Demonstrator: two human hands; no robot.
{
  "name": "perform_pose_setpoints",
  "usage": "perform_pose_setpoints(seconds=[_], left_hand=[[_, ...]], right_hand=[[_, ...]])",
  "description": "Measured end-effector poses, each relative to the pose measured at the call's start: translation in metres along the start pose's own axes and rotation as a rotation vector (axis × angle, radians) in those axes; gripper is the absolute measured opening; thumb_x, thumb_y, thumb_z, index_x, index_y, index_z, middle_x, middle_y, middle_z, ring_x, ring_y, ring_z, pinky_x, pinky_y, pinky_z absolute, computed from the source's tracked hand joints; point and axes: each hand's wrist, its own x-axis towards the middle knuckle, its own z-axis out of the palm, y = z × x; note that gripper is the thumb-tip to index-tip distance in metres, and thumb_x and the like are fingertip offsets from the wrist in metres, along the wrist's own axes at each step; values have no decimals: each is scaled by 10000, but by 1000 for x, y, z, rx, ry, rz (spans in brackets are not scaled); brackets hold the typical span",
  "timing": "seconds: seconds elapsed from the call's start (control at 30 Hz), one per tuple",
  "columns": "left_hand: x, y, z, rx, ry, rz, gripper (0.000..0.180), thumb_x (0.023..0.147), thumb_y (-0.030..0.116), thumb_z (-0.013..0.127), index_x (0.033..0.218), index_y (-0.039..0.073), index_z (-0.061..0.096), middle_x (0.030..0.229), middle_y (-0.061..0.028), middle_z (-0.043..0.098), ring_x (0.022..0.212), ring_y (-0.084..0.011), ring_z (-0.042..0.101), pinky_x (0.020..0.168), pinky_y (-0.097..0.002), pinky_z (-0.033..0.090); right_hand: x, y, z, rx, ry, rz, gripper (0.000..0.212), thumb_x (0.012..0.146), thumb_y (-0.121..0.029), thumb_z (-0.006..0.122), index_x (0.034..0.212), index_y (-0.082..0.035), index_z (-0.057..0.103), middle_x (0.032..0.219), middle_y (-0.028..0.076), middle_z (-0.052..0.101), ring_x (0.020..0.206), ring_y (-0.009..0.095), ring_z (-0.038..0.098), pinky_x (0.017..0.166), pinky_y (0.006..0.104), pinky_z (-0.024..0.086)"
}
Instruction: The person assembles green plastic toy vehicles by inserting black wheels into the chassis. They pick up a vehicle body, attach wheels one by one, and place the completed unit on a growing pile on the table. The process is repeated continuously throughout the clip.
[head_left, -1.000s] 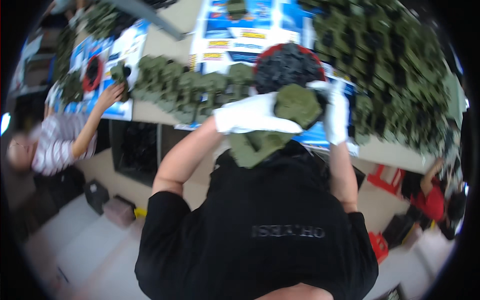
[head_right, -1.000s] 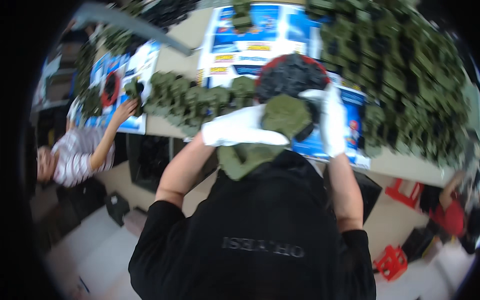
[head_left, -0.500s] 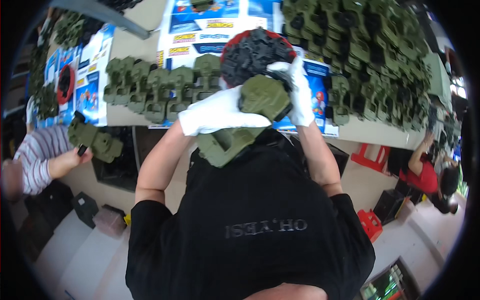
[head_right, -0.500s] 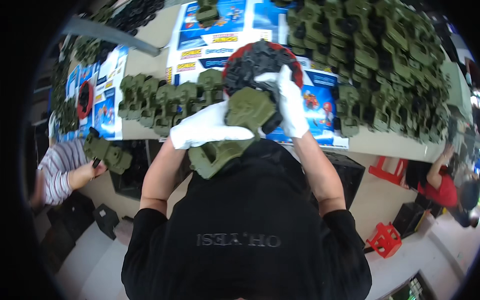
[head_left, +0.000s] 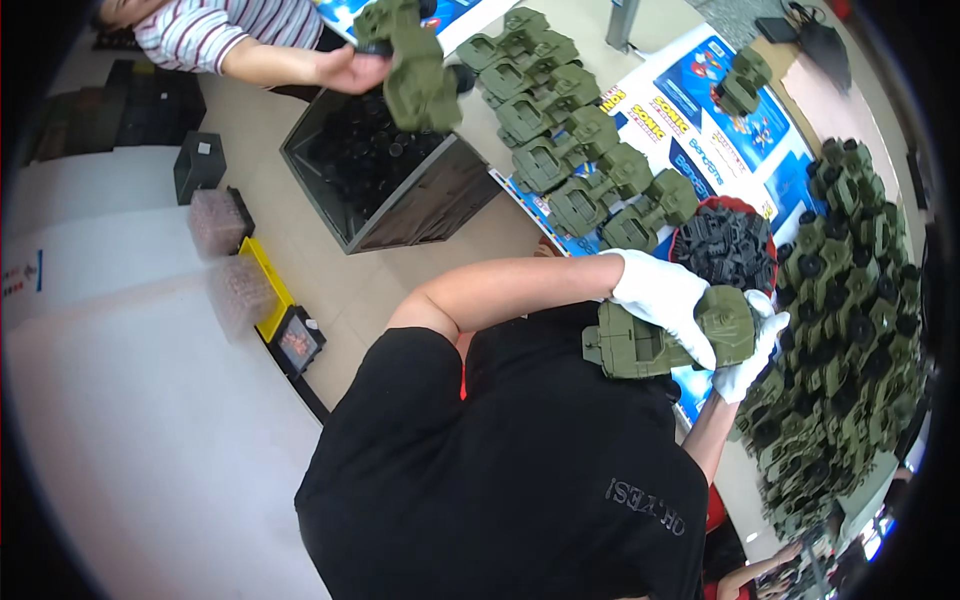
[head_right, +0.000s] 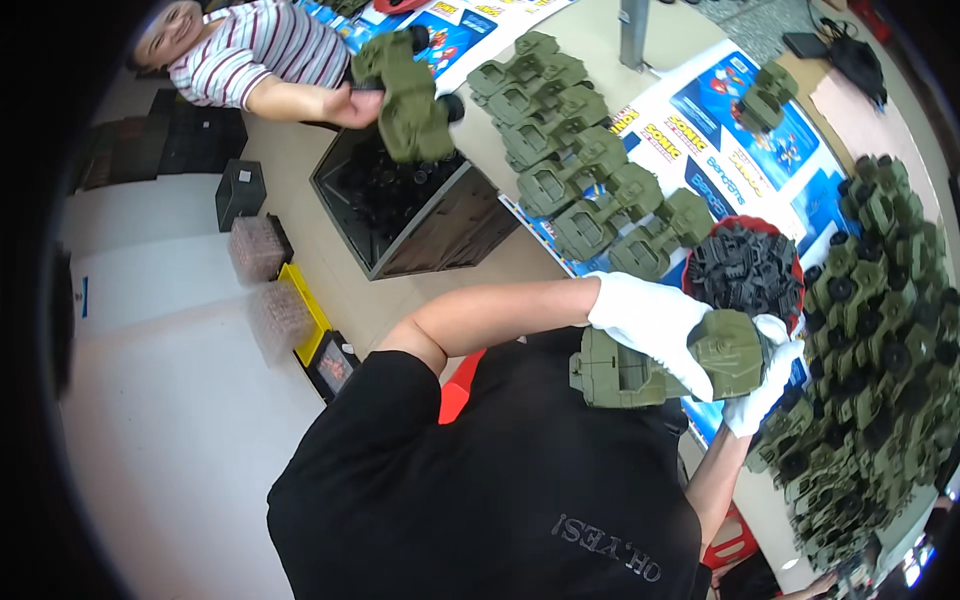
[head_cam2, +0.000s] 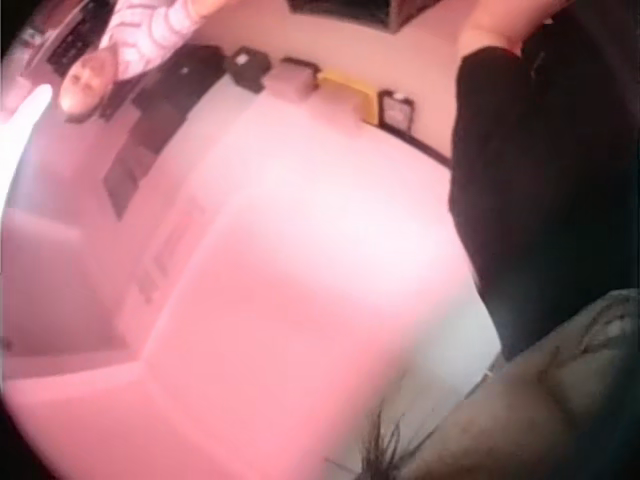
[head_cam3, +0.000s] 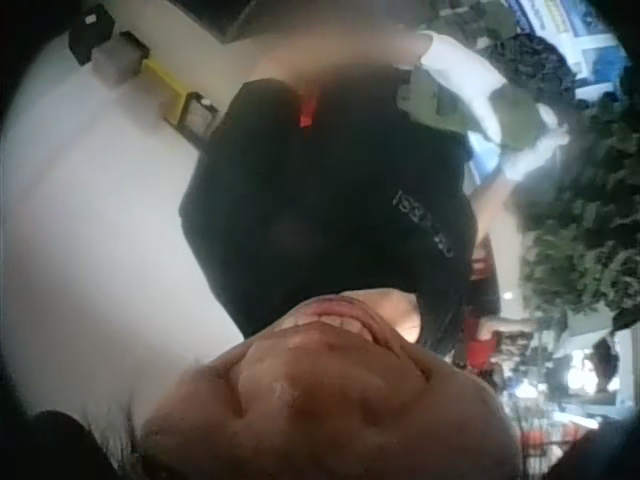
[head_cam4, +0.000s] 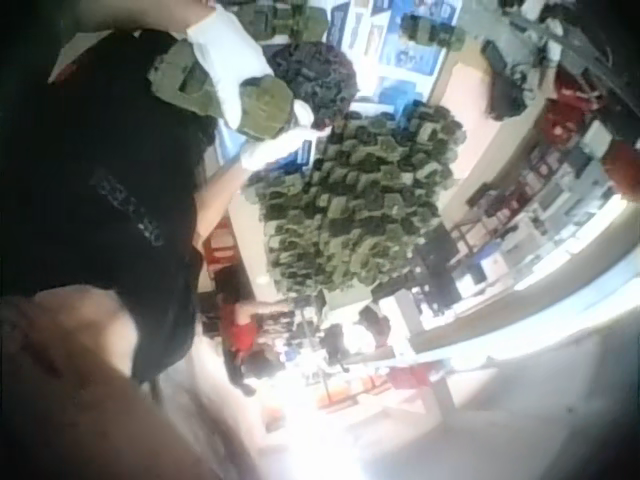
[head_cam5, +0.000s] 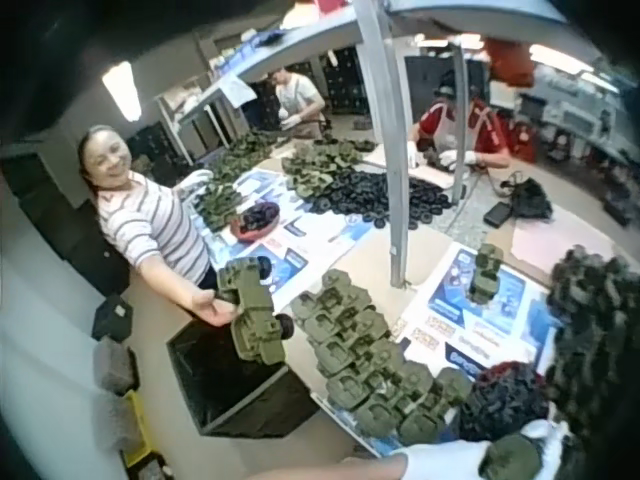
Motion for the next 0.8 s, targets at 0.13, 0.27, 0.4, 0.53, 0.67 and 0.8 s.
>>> perform_pose_setpoints(seconds=[0.13,0.27,0.4,0.53,0.67,0.8], left_hand=[[-7,0,-5,-35,21,34,755,720,575,756,1222,41,574,1093,-145,667,967,-262,635,864,-338,476],[-20,4,-8,-10,81,122,749,720,561,757,1213,28,575,1104,-158,661,988,-270,631,879,-344,476],[-24,12,-16,184,53,102,803,717,542,762,1265,6,525,1113,-166,654,1015,-277,636,888,-348,481],[-16,33,-27,365,9,-23,900,699,533,779,1317,-36,457,1167,-195,628,1047,-292,627,900,-364,480],[-17,20,-29,328,68,62,818,701,419,830,1284,-46,494,1141,-176,654,1030,-243,643,921,-345,503],[-10,62,-13,315,46,-136,778,708,337,844,1314,3,490,1179,-117,651,1047,-198,629,948,-325,485]], right_hand=[[3,-10,8,-51,-32,70,477,1027,-454,386,1086,-24,584,1025,64,620,953,170,595,877,314,469],[4,-15,13,41,-152,161,391,1026,-381,437,1106,-31,593,1052,48,623,979,157,603,901,316,472],[1,-39,48,25,-55,336,249,946,-216,538,1071,-36,656,1029,43,655,971,149,609,903,308,465],[7,-45,44,121,-78,411,518,1011,-492,409,1158,-48,631,1124,38,641,1055,165,582,955,300,426],[9,-69,73,135,-312,389,672,1015,-557,270,1288,-21,569,1264,83,602,1149,197,562,1020,325,417],[5,-67,47,480,-332,493,668,977,-576,397,1221,8,613,1179,112,651,1057,212,628,930,330,494]])
